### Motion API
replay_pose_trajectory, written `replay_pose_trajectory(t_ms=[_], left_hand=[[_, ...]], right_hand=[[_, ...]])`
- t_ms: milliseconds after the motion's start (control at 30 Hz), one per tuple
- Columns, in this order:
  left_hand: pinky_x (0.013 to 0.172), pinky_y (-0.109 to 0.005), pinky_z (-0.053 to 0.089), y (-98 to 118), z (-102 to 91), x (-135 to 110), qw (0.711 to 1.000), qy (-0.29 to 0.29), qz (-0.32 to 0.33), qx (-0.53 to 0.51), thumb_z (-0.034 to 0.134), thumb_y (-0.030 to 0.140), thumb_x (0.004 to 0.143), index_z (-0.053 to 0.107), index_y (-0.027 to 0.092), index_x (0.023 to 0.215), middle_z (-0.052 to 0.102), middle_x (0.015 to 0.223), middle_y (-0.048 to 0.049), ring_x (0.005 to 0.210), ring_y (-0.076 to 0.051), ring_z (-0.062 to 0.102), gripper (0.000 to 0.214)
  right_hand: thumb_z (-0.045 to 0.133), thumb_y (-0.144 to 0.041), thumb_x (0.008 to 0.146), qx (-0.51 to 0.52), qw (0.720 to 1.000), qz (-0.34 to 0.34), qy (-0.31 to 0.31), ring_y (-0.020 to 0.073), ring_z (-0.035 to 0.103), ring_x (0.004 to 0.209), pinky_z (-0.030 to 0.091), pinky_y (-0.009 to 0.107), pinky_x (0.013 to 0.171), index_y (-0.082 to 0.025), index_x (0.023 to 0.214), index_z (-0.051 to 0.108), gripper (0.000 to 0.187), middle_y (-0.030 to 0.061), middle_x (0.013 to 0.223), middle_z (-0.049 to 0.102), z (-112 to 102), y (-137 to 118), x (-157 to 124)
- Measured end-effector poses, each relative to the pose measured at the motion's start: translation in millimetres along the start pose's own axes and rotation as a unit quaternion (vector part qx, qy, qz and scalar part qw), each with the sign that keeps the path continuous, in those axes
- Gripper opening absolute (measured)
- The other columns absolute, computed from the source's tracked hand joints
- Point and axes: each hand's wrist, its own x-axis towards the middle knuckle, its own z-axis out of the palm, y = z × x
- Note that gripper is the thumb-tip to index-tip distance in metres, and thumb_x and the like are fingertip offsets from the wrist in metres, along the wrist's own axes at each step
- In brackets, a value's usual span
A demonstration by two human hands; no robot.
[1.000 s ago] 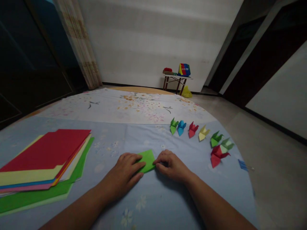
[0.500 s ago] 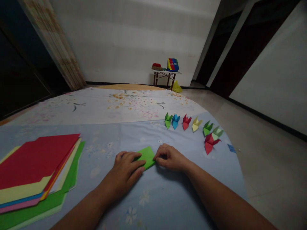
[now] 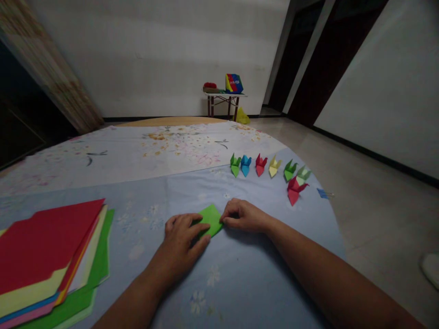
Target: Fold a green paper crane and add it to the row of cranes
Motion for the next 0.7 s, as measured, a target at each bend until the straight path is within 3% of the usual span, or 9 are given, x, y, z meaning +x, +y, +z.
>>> replay_pose_trajectory(t_ms=[700], left_hand=[[0.096,-0.049,0.027,1.3,0.5,1.4,1.000,0.007,-0.016,-0.006,0.058,0.034,0.079,0.063,0.030,0.102,0.058,0.108,-0.0027,0.106,-0.024,0.049,0.025]], right_hand=[[0.054,-0.013,0.076,0.034,0.998,-0.049,-0.011,0.0142,0.056,0.078,0.043,0.026,0.077,-0.016,0.087,0.069,0.019,0.0036,0.076,0.063,-5.0,5.3,-3.0]])
